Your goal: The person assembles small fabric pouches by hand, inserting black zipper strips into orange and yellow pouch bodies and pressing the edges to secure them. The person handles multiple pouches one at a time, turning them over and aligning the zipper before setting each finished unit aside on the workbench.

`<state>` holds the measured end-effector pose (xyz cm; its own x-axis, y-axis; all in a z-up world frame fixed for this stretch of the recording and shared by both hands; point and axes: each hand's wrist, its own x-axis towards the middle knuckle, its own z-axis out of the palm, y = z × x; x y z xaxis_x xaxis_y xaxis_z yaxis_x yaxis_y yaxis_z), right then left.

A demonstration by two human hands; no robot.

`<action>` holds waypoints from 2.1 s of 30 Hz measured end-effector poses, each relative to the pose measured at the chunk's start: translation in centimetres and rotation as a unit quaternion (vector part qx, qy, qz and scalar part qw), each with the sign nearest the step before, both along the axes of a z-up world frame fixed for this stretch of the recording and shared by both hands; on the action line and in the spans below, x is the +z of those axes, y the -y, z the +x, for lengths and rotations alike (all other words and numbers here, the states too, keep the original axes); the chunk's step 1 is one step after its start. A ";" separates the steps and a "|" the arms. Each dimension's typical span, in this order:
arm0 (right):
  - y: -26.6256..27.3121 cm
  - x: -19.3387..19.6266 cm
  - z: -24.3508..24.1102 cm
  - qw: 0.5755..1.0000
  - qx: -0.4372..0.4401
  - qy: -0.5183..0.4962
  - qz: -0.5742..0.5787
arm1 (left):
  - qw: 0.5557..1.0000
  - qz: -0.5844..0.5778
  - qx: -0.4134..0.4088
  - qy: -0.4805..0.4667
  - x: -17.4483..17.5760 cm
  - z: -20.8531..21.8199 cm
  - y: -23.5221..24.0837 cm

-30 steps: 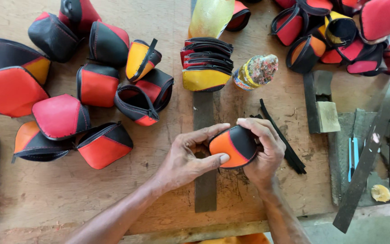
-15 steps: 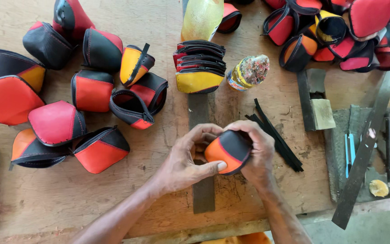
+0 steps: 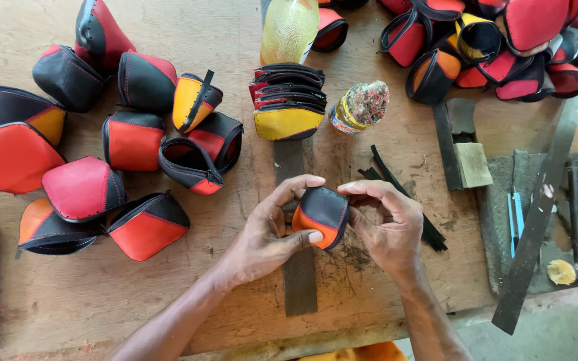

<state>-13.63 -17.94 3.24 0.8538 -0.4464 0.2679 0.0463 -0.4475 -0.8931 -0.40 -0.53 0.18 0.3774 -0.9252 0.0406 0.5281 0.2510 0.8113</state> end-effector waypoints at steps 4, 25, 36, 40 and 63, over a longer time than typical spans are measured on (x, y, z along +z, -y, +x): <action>0.0 -0.1 -0.1 0.995 -0.018 -0.024 0.090 | 0.999 -0.019 0.011 -0.026 -0.6 0.0 0.2; -1.4 -0.1 1.3 0.994 -0.018 -0.079 0.072 | 0.984 0.136 0.082 0.084 -1.2 0.1 0.5; -1.7 -0.3 1.2 0.995 -0.035 -0.090 -0.004 | 0.991 0.109 0.058 0.058 -1.2 0.0 0.5; -1.8 0.3 1.0 0.996 -0.025 -0.089 -0.017 | 0.990 0.108 0.064 0.069 -1.5 0.0 0.6; -6.5 5.0 9.6 0.975 0.050 -0.130 -0.176 | 0.956 0.028 0.099 -0.274 -4.4 0.8 1.1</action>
<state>-4.06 -11.44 8.27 0.9477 -0.2771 0.1586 -0.1018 -0.7331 -0.6724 0.37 -1.67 -4.26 0.4958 -0.8282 -0.2615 0.8245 0.3543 0.4413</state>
